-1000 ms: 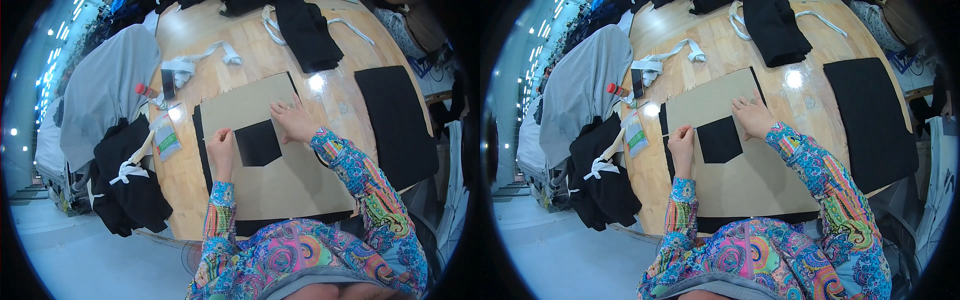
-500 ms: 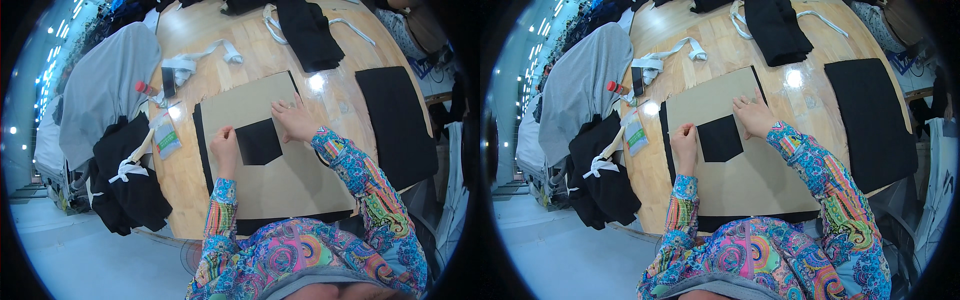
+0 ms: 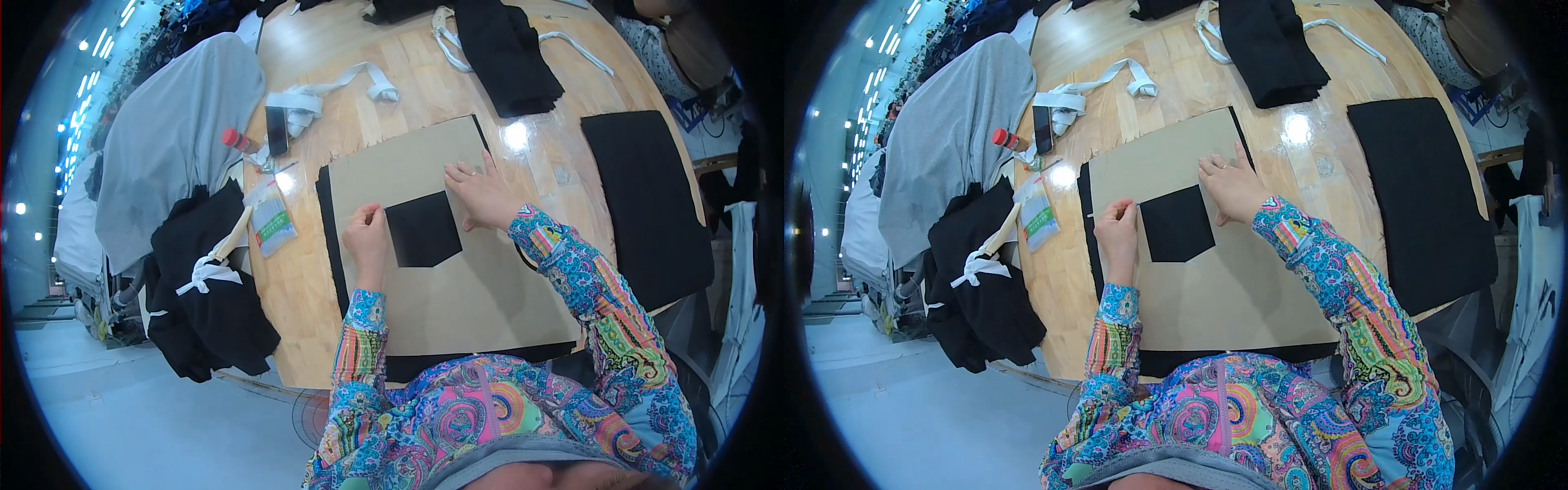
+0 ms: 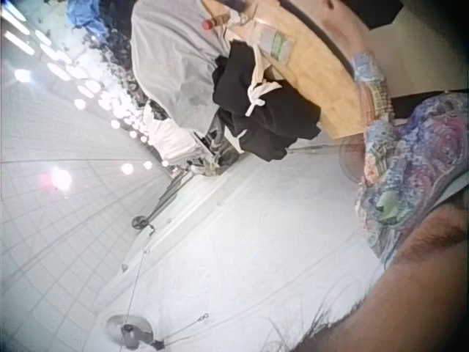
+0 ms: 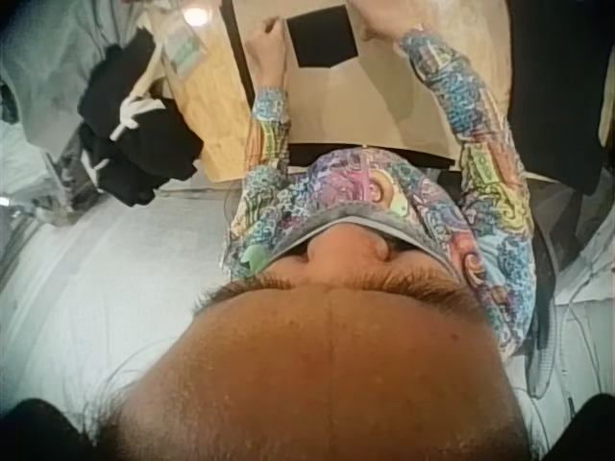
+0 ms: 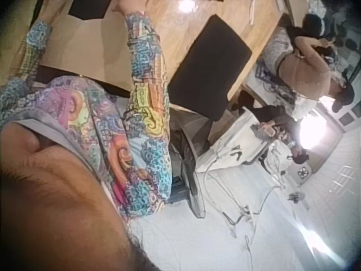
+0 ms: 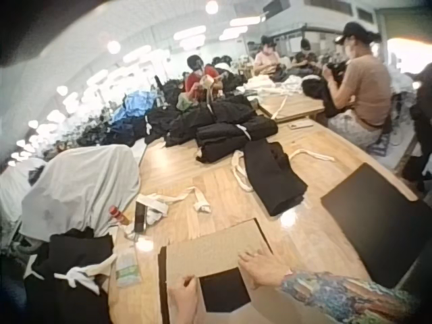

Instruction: The person uses a cardboard template to mark a pattern onto a stack of black fabric. They place the template on the fabric, trace the outline with a white marking tool, and then remove the template to reveal the marked shape.

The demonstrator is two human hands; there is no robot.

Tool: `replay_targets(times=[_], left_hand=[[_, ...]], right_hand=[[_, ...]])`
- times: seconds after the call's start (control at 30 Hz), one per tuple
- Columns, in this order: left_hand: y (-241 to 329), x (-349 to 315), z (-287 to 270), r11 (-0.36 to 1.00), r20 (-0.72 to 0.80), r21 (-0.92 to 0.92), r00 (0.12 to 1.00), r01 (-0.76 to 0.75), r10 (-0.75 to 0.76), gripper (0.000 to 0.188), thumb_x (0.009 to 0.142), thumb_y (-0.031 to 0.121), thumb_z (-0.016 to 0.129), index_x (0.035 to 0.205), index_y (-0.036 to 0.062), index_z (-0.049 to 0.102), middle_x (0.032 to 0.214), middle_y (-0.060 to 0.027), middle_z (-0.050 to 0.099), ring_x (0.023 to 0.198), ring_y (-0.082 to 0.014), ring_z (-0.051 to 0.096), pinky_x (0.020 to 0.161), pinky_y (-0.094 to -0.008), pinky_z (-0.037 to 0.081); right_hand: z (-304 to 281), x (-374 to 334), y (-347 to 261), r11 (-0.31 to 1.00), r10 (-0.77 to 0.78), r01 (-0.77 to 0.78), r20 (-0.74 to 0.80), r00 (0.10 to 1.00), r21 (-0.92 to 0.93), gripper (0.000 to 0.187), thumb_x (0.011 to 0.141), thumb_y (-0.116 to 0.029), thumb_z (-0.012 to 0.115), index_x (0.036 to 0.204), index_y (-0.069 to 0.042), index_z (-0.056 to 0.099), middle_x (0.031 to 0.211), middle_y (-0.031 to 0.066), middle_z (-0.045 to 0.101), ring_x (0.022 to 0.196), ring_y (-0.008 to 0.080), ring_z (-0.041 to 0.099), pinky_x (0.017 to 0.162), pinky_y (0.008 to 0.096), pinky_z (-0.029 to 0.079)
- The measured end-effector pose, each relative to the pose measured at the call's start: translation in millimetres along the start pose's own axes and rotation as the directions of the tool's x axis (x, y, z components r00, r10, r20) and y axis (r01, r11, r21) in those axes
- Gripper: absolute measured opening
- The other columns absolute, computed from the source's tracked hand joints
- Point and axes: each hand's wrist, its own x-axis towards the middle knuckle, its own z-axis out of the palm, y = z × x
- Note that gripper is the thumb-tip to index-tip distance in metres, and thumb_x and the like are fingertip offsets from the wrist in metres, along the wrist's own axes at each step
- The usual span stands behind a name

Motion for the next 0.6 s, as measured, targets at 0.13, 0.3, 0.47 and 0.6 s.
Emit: replay_targets(times=[0.13,0.3,0.47,0.6], left_hand=[[-8.4,2.1,3.1,1.000,0.011,0.005,1.000,0.003,-0.003,0.016,0.082,0.013,0.064,0.090,0.0001,0.069,0.077,-0.0117,0.069,0.068,-0.0175,0.066,0.064,-0.0285,0.050],[2.0,-0.1,1.2,0.998,-0.044,0.045,0.998,-0.037,0.039,0.015,0.082,0.013,0.063,0.088,0.0006,0.069,0.076,-0.0119,0.069,0.068,-0.0181,0.066,0.062,-0.0290,0.050],[-0.2,0.6,-0.5,1.000,-0.030,-0.002,1.000,0.008,-0.008,0.014,0.082,0.010,0.065,0.088,-0.0023,0.068,0.075,-0.0087,0.069,0.066,-0.0109,0.062,0.061,-0.0252,0.049],[6.8,-0.8,-1.5,0.995,-0.025,0.085,0.998,-0.060,0.062,0.015,0.082,0.012,0.065,0.088,-0.0012,0.069,0.076,-0.0110,0.070,0.067,-0.0146,0.065,0.062,-0.0273,0.050]], right_hand=[[-4.4,0.6,-3.5,0.999,0.024,-0.023,0.041,0.999,-0.022,0.096,0.053,-0.030,0.087,0.134,-0.004,0.042,0.145,0.0070,0.037,0.136,0.0230,0.031,0.112,0.0582,0.007],[-2.3,0.0,-1.2,1.000,0.006,-0.006,0.012,1.000,-0.007,0.092,0.053,-0.029,0.086,0.131,-0.002,0.045,0.144,0.0092,0.038,0.135,0.0253,0.032,0.111,0.0602,0.007],[1.4,-0.1,0.1,1.000,0.000,0.000,-0.012,1.000,0.002,0.091,0.053,-0.029,0.086,0.130,-0.002,0.045,0.143,0.0098,0.040,0.135,0.0254,0.032,0.111,0.0605,0.007],[1.2,-0.4,0.1,1.000,-0.004,0.004,-0.017,1.000,-0.004,0.089,0.054,-0.029,0.086,0.129,-0.002,0.046,0.142,0.0102,0.040,0.135,0.0260,0.033,0.111,0.0607,0.008]])
